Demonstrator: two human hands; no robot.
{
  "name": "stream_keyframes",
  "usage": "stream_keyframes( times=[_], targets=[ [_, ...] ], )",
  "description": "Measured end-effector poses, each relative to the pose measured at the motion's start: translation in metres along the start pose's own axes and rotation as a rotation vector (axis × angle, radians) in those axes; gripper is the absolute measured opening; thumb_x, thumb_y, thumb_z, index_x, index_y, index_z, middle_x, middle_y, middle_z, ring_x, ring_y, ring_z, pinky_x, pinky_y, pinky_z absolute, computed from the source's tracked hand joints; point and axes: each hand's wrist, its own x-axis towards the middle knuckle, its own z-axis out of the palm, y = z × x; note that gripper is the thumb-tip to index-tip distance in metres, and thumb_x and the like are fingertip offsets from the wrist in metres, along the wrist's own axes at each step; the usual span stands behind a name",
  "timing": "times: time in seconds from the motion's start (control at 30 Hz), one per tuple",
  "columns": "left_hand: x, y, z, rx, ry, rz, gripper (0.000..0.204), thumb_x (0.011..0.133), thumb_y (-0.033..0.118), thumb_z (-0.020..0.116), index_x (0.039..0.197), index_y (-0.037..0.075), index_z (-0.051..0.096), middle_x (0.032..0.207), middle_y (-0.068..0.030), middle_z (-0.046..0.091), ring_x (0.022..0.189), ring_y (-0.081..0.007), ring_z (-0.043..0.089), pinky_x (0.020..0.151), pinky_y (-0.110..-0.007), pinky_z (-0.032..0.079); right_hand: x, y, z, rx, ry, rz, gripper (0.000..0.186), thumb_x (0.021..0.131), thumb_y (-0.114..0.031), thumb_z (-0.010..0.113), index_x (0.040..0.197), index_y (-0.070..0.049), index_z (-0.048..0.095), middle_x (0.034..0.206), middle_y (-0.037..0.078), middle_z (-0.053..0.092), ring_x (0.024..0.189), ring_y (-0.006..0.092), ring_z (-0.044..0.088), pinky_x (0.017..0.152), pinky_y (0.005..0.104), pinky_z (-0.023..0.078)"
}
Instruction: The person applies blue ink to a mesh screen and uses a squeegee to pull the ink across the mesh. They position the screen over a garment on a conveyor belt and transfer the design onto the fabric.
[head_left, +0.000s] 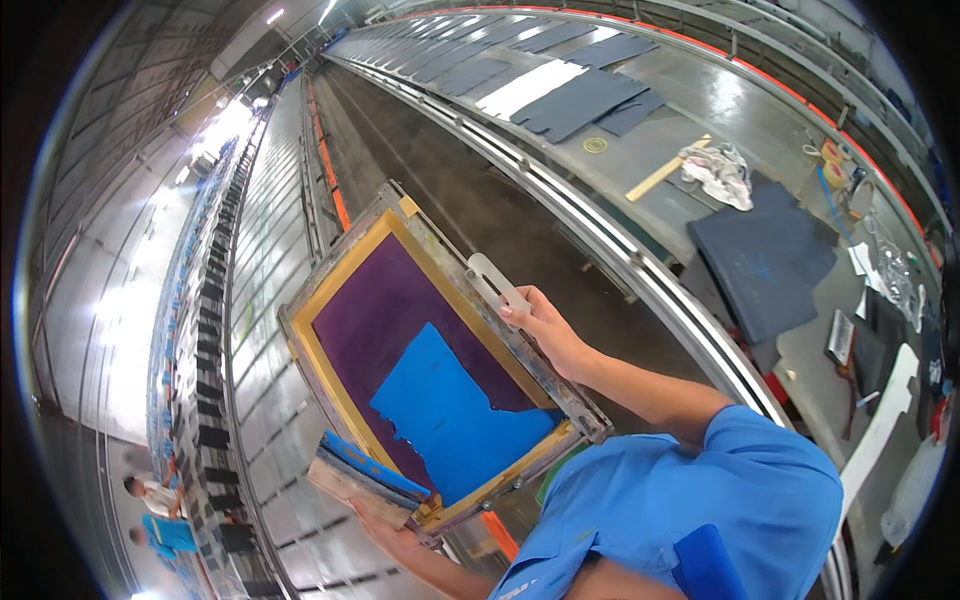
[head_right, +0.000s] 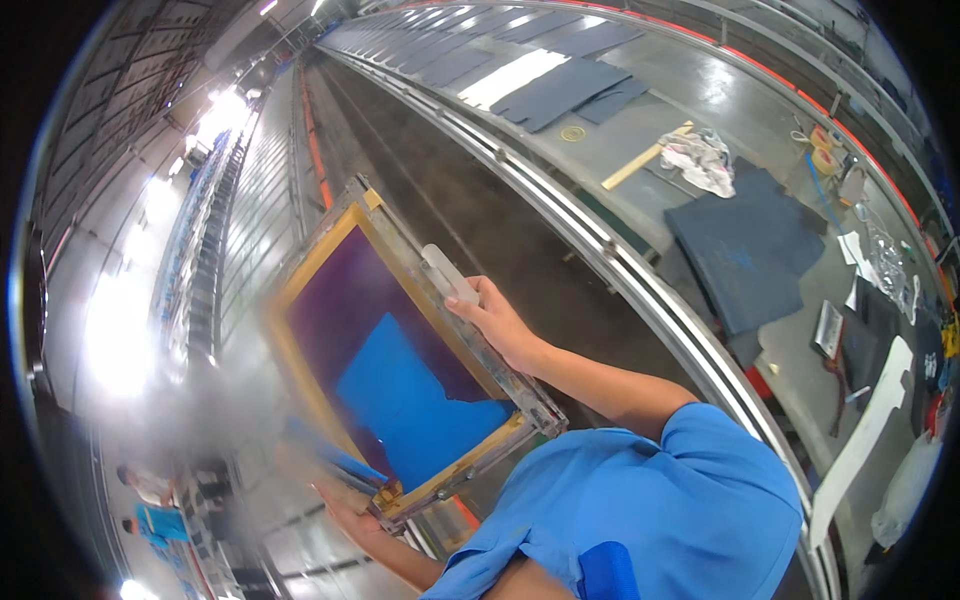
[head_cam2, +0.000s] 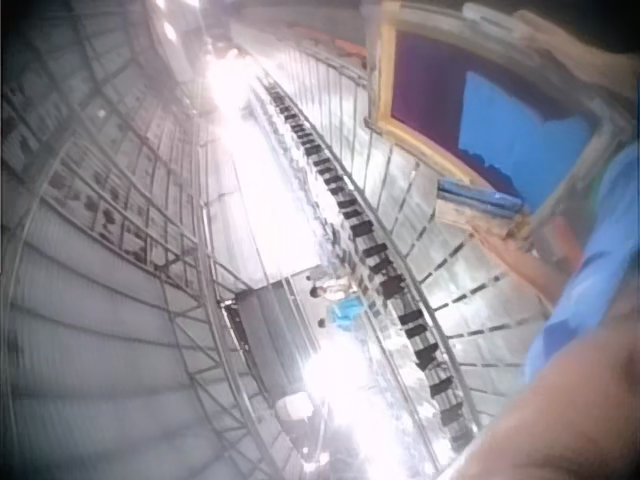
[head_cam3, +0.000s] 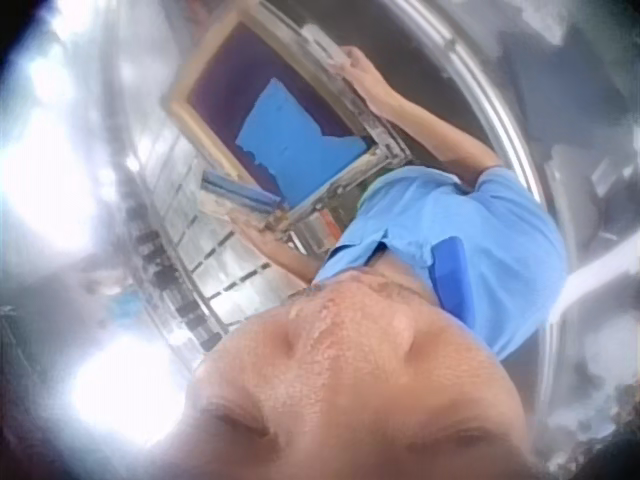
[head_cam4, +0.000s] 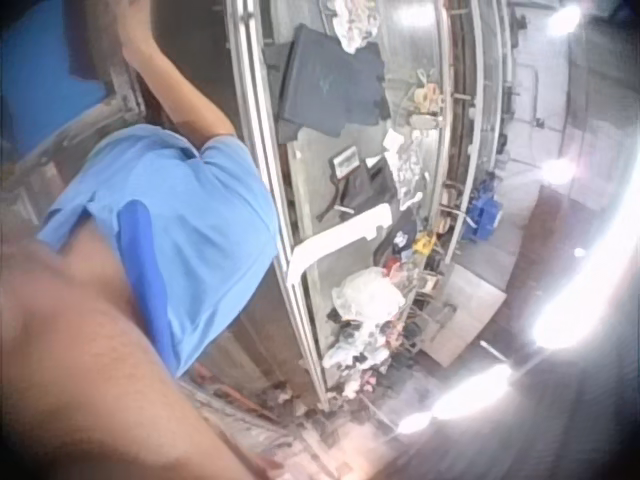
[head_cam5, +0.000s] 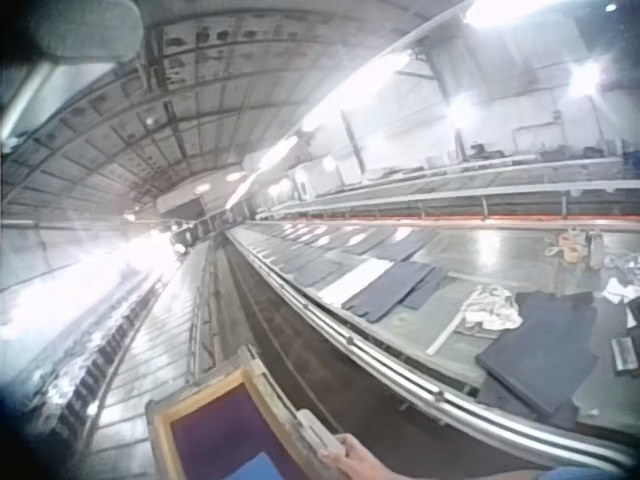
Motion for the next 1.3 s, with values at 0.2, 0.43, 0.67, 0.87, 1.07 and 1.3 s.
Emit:
stream_keyframes(
  times=[0.2,0.43,0.67,0.87,1.07,1.3],
  targets=[
    [0.133,0.026,0.126,-0.028,-0.155,-0.072,0.084,0.096,0.057,0.059,0.147,-0.007,0.039,0.147,-0.0217,0.045,0.133,-0.0377,0.047,0.111,-0.048,0.039,0.141,-0.006,0.014,-0.039,0.103,-0.06,0.041,0.095,-0.036,0.068,0.123,-0.009,0.051,0.114,0.004,0.056,0.112,0.0123,0.049,0.097,0.0294,0.039],
    [0.298,0.022,0.26,0.058,-0.272,-0.046,0.085,0.097,0.057,0.057,0.15,-0.005,0.036,0.149,-0.0219,0.043,0.133,-0.0373,0.047,0.11,-0.046,0.04,0.289,-0.007,0.013,0.034,0.25,-0.064,0.042,0.097,-0.039,0.066,0.124,-0.009,0.054,0.113,0.006,0.06,0.105,0.0119,0.054,0.089,0.0285,0.044],
    [0.427,0.029,0.42,0.123,-0.221,-0.019,0.088,0.097,0.057,0.056,0.153,-0.005,0.03,0.153,-0.0235,0.038,0.137,-0.0378,0.044,0.111,-0.047,0.039,0.488,-0.011,0.009,-0.044,0.252,-0.163,0.044,0.097,-0.043,0.065,0.124,-0.009,0.056,0.113,0.007,0.061,0.106,0.0159,0.056,0.091,0.0314,0.044],
    [0.523,0.021,0.503,0.13,-0.21,0.045,0.088,0.098,0.057,0.055,0.154,-0.005,0.029,0.156,-0.0233,0.035,0.138,-0.0381,0.042,0.113,-0.047,0.037,0.646,-0.022,0.029,-0.146,0.165,-0.116,0.047,0.096,-0.047,0.064,0.124,-0.011,0.056,0.112,0.007,0.061,0.101,0.0169,0.054,0.089,0.0323,0.044],
    [0.601,0.026,0.594,0.06,-0.153,-0.039,0.083,0.099,0.053,0.054,0.153,-0.006,0.03,0.157,-0.0222,0.033,0.139,-0.0367,0.042,0.114,-0.046,0.036,0.785,-0.026,0.042,-0.217,0.102,-0.043,0.054,0.094,-0.053,0.063,0.129,-0.013,0.053,0.107,0.006,0.061,0.091,0.0143,0.053,0.081,0.0308,0.045],
    [0.749,0.032,0.756,0.103,-0.278,0.096,0.079,0.101,0.049,0.053,0.153,-0.006,0.031,0.157,-0.0214,0.034,0.139,-0.0355,0.041,0.115,-0.045,0.035,0.978,-0.007,0.023,-0.145,0.195,-0.199,0.046,0.098,-0.045,0.063,0.125,-0.01,0.056,0.106,0.004,0.062,0.089,0.0108,0.053,0.08,0.0296,0.045]
  ],
)
